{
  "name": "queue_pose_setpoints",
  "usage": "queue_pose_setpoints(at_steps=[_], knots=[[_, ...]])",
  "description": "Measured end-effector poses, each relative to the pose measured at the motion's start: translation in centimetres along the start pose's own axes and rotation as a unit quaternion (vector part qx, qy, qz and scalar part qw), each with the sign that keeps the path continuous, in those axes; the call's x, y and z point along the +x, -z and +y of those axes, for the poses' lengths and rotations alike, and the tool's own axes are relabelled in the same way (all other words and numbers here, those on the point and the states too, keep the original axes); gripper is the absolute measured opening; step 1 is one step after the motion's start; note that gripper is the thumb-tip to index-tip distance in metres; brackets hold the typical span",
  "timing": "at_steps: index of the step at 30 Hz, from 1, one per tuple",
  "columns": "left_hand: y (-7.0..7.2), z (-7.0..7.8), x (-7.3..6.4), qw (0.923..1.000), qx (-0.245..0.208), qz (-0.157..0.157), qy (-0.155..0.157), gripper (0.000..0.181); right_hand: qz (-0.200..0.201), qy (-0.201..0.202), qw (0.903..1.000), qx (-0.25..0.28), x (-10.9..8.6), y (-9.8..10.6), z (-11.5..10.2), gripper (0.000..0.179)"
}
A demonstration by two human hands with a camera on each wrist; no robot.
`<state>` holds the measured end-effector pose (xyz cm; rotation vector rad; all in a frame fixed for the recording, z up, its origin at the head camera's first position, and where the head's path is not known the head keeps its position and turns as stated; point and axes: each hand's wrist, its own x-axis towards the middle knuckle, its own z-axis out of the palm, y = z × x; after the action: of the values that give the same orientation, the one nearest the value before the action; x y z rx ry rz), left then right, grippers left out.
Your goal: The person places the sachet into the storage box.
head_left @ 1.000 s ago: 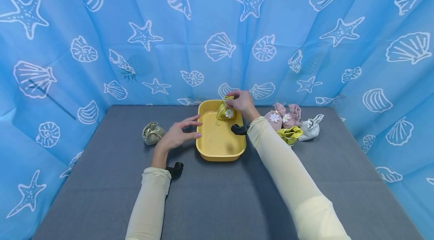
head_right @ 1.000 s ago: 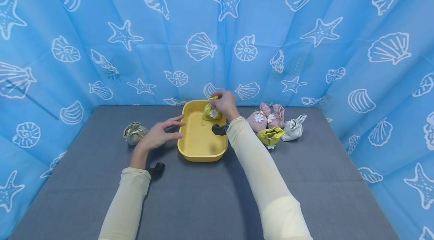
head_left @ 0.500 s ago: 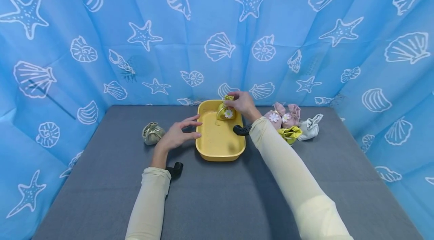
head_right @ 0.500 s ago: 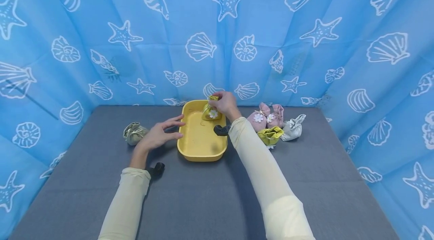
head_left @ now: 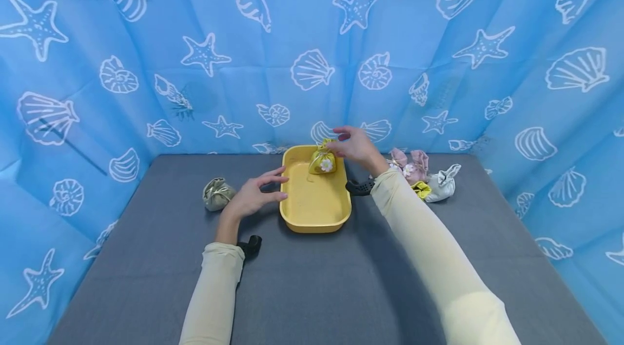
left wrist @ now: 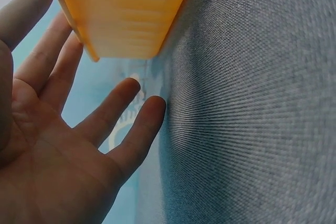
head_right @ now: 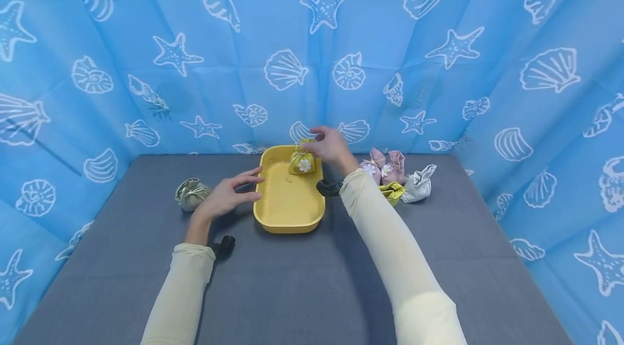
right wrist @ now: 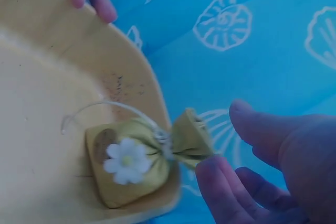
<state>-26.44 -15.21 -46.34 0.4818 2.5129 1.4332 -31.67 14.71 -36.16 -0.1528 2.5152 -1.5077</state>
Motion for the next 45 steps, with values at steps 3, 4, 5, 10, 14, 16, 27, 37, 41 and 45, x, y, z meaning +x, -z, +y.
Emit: queue_pose_setpoints(at_steps=[3, 4, 5, 10, 14, 16, 27, 37, 41, 45], knots=[[0.0, 0.0, 0.1, 1.0, -0.003, 0.0, 0.001, 0.05, 0.001, 0.02, 0.9994, -0.029, -0.8, 0.8, -0.8, 0.058], [0.0, -0.1, 0.1, 1.0, -0.003, -0.001, 0.0, 0.05, 0.001, 0.029, 0.9987, -0.041, -1.1, 1.1, -1.0, 0.057], [0.0, -0.1, 0.1, 1.0, -0.004, 0.0, 0.001, 0.05, 0.002, 0.036, 0.998, -0.052, -1.4, 1.3, -1.2, 0.056], [0.0, -0.2, 0.0, 1.0, -0.005, 0.0, 0.0, 0.049, -0.006, 0.065, 0.9942, -0.085, -2.9, 2.8, -1.8, 0.055], [0.0, -0.1, -0.1, 0.9999, -0.009, 0.0, -0.005, 0.049, -0.002, 0.081, 0.9894, -0.121, -4.2, 4.3, -1.7, 0.053], [0.0, -0.1, -0.1, 0.9999, -0.011, 0.0, -0.009, 0.049, 0.002, 0.09, 0.9864, -0.137, -4.9, 5.0, -1.5, 0.053], [0.0, -0.5, -0.1, 0.9998, -0.013, 0.002, -0.013, 0.049, -0.023, 0.111, 0.9706, -0.213, -8.6, 8.6, 1.3, 0.049], [0.0, -0.2, 0.0, 0.9999, -0.009, 0.005, 0.001, 0.044, -0.017, 0.121, 0.9664, -0.226, -11.2, 11.2, 4.5, 0.045], [-0.1, -0.2, 0.0, 0.9999, -0.011, 0.006, 0.004, 0.044, -0.025, 0.115, 0.9676, -0.223, -12.1, 12.0, 5.3, 0.047], [-0.1, -0.3, 0.0, 0.9999, -0.012, 0.004, -0.002, 0.046, -0.031, 0.106, 0.9643, -0.241, -12.9, 12.7, 6.4, 0.051]])
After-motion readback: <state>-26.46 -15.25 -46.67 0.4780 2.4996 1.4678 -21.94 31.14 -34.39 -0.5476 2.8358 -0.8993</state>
